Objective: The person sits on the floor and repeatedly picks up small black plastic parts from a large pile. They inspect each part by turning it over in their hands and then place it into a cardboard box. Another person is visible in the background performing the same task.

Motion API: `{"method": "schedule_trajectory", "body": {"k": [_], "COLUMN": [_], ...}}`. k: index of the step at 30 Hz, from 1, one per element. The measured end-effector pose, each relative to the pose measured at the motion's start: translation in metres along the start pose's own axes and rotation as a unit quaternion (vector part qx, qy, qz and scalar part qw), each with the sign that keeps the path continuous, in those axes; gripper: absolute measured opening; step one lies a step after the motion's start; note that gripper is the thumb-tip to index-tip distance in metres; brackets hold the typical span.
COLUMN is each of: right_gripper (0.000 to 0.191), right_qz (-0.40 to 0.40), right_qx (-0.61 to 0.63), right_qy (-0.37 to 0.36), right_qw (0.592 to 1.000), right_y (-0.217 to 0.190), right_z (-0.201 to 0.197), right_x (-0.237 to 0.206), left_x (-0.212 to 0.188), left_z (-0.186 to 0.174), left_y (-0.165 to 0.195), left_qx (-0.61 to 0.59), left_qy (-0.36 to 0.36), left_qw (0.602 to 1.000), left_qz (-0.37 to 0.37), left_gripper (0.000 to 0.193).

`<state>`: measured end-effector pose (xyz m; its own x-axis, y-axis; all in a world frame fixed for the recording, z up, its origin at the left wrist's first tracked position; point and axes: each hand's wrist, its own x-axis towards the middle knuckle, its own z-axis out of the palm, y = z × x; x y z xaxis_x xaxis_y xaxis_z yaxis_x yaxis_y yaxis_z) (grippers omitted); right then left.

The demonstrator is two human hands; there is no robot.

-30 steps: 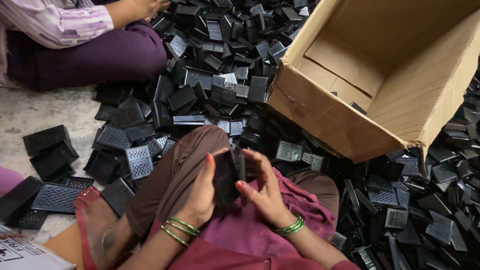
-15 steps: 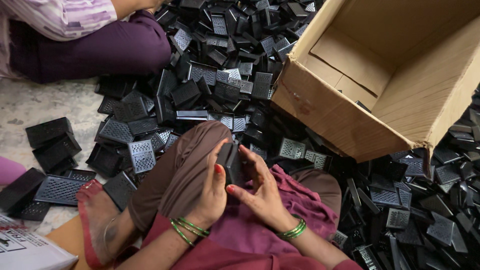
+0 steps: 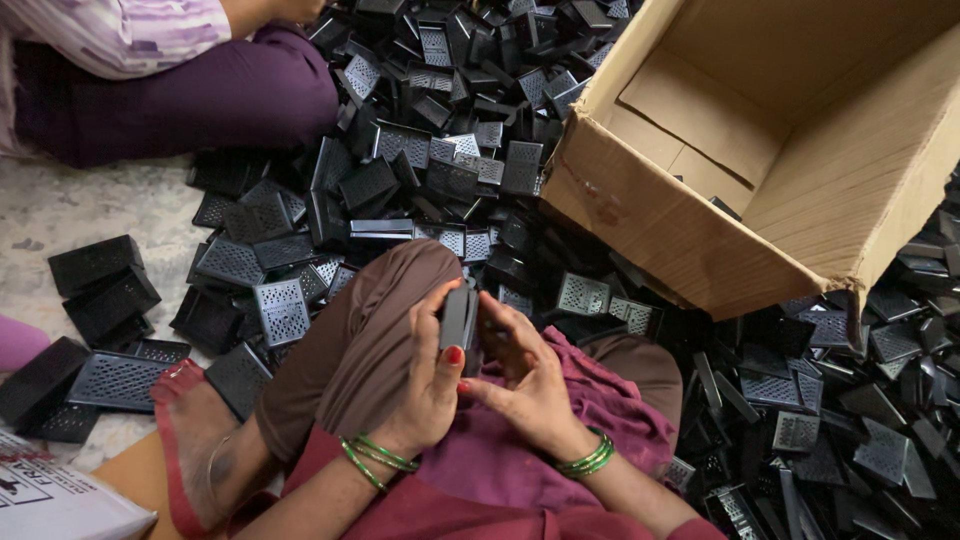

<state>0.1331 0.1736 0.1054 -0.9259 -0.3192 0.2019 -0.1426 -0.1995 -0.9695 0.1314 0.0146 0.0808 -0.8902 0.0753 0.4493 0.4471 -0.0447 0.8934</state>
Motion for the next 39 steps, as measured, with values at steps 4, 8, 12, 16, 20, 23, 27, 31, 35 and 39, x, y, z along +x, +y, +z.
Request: {"method": "schedule_trajectory", "body": {"k": [4,8,12,16,20,23,27,31,35,39], "right_gripper": [0.093,0.091,0.091,0.091,0.09,0.089,0.088,0.087,0.087,0.089], "right_qz": [-0.013,-0.018,-0.017,0.0,0.009,0.013,0.017,-0.011,-0.03,-0.007], "right_qx": [-0.007,-0.012,-0.016,-0.049,-0.044,-0.029,-0.015,-0.015,-0.016,0.0], "right_qy": [-0.011,-0.032,-0.06,-0.057,-0.07,-0.084,-0.089,-0.085,-0.082,-0.089], "right_qw": [1.0,0.999,0.998,0.997,0.997,0.996,0.996,0.996,0.996,0.996], "right_y": [-0.001,-0.004,-0.008,-0.011,-0.013,-0.012,-0.008,-0.007,-0.008,-0.008], "right_z": [0.002,0.001,-0.002,-0.004,-0.007,-0.011,-0.012,-0.011,-0.01,-0.011], "right_x": [0.001,0.002,0.003,0.004,0.003,0.004,0.005,0.003,0.001,0.002], "left_x": [0.0,-0.003,-0.005,-0.004,-0.005,-0.006,-0.006,-0.008,-0.008,-0.008], "left_z": [-0.002,-0.002,-0.002,-0.001,-0.001,-0.002,-0.003,-0.003,-0.003,0.0], "left_y": [-0.003,-0.005,-0.007,-0.009,-0.008,-0.006,-0.004,-0.001,0.003,0.001], "left_qx": [0.01,0.025,0.004,0.01,-0.014,-0.058,-0.03,0.061,0.083,-0.026], "left_qy": [0.006,0.011,0.01,0.009,-0.002,-0.026,-0.016,0.015,0.028,0.008], "left_qw": [1.0,0.999,1.0,1.0,1.0,0.998,0.999,0.997,0.994,1.0], "left_qz": [0.011,0.022,0.0,0.011,0.018,0.008,0.006,0.05,0.065,-0.01], "left_gripper": [0.081,0.081,0.086,0.086,0.087,0.089,0.088,0.085,0.082,0.086]}}
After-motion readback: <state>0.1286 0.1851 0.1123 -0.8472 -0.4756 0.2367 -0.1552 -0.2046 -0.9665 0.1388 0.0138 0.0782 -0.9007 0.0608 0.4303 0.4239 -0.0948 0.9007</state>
